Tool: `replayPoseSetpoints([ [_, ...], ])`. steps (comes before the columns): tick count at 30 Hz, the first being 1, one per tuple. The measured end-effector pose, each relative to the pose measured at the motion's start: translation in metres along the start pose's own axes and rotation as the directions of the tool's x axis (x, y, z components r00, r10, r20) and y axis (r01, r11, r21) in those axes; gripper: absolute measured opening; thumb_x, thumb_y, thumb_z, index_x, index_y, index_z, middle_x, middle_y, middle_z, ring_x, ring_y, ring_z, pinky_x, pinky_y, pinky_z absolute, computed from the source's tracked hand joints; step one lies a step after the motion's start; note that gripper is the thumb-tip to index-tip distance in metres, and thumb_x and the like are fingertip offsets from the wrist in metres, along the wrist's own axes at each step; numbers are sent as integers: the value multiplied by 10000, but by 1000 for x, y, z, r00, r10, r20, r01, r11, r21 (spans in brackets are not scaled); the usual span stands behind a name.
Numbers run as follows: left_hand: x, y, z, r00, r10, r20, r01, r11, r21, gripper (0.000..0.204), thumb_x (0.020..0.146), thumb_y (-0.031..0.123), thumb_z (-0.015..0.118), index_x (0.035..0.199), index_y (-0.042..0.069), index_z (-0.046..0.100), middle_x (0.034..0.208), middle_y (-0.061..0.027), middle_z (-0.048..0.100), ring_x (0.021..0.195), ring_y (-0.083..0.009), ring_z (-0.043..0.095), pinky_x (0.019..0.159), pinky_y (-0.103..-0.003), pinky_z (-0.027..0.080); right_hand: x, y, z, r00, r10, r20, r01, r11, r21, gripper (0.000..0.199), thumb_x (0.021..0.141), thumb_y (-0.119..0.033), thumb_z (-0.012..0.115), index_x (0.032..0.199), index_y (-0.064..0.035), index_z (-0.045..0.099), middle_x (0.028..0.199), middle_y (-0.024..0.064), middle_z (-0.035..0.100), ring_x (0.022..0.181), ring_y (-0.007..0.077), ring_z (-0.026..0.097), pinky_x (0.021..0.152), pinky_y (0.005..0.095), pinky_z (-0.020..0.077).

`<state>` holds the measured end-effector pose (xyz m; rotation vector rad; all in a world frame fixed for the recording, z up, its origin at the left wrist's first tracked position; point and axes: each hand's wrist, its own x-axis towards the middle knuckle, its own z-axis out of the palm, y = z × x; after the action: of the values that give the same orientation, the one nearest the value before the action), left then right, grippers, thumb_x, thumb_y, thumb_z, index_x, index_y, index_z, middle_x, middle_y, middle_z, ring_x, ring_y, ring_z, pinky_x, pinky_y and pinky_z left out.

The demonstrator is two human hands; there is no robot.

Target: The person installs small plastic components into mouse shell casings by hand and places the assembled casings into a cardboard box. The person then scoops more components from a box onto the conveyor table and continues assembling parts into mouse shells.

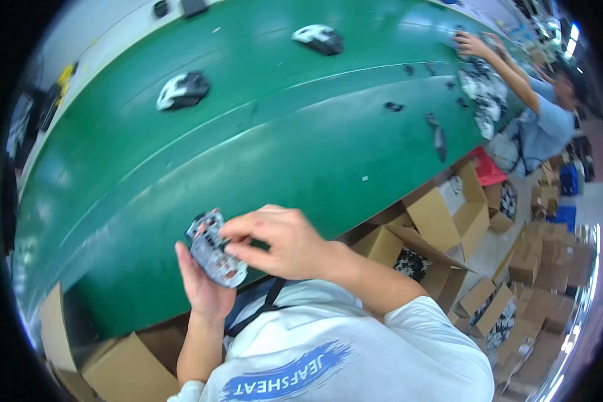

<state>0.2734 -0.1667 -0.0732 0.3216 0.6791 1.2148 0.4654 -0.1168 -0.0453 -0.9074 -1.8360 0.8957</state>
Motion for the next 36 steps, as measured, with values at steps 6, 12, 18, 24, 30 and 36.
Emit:
replayPoseSetpoints([
  [6, -10, 8, 6, 997, -54, 53, 56, 997, -45, 787, 1120, 693, 273, 1593, 95, 469, 1482, -89, 617, 1339, -250, 607, 1164, -436, 465, 3, -20, 6, 999, 3, 33, 0, 996, -84, 284, 859, -96, 874, 1124, -83, 774, 972, 44, 804, 770, 219, 756, 735, 354, 572],
  [12, -21, 7, 9, 997, -73, 19, 75, 993, -90, 717, 1130, 669, 296, 1549, 137, 528, 1457, -46, 641, 1325, -211, 618, 1133, -413, 486, -1, -14, 26, 981, -184, -65, 159, 947, -279, 249, 799, -70, 879, 1004, -134, 753, 874, -16, 778, 714, 192, 697, 692, 337, 502],
  [18, -24, 7, 8, 978, -198, -67, 186, 971, -147, 638, 1142, 627, 340, 1481, 139, 572, 1389, -30, 672, 1295, -186, 635, 1105, -397, 503, -3, -13, 18, 981, -175, 87, 194, 918, -346, 232, 768, -43, 856, 945, -141, 745, 888, -49, 759, 754, 170, 676, 773, 351, 493],
  [24, -24, 1, 18, 963, -261, -69, 252, 960, -121, 602, 1154, 588, 364, 1448, 114, 591, 1373, -40, 675, 1271, -174, 637, 1105, -390, 496, -4, -18, 6, 965, -155, 212, 236, 868, -437, 261, 751, -30, 869, 956, -143, 753, 852, -39, 731, 778, 166, 670, 875, 382, 522],
  [30, -31, -2, 6, 991, -134, -5, 132, 981, -144, 615, 1166, 558, 327, 1499, 100, 568, 1477, -63, 633, 1367, -200, 598, 1166, -383, 462, -6, -8, 7, 938, -202, 281, 297, 886, -355, 186, 847, -68, 750, 1028, -111, 735, 941, -27, 689, 850, 173, 661, 1034, 467, 525],
  [36, -19, 0, 8, 998, -59, -10, 57, 987, -151, 636, 1164, 560, 332, 1508, 73, 553, 1494, -89, 622, 1386, -228, 589, 1190, -403, 450, -11, -13, 15, 971, -235, 49, 236, 900, -367, 296, 818, -55, 758, 1108, -113, 757, 1055, 26, 684, 924, 217, 661, 1073, 495, 508],
])
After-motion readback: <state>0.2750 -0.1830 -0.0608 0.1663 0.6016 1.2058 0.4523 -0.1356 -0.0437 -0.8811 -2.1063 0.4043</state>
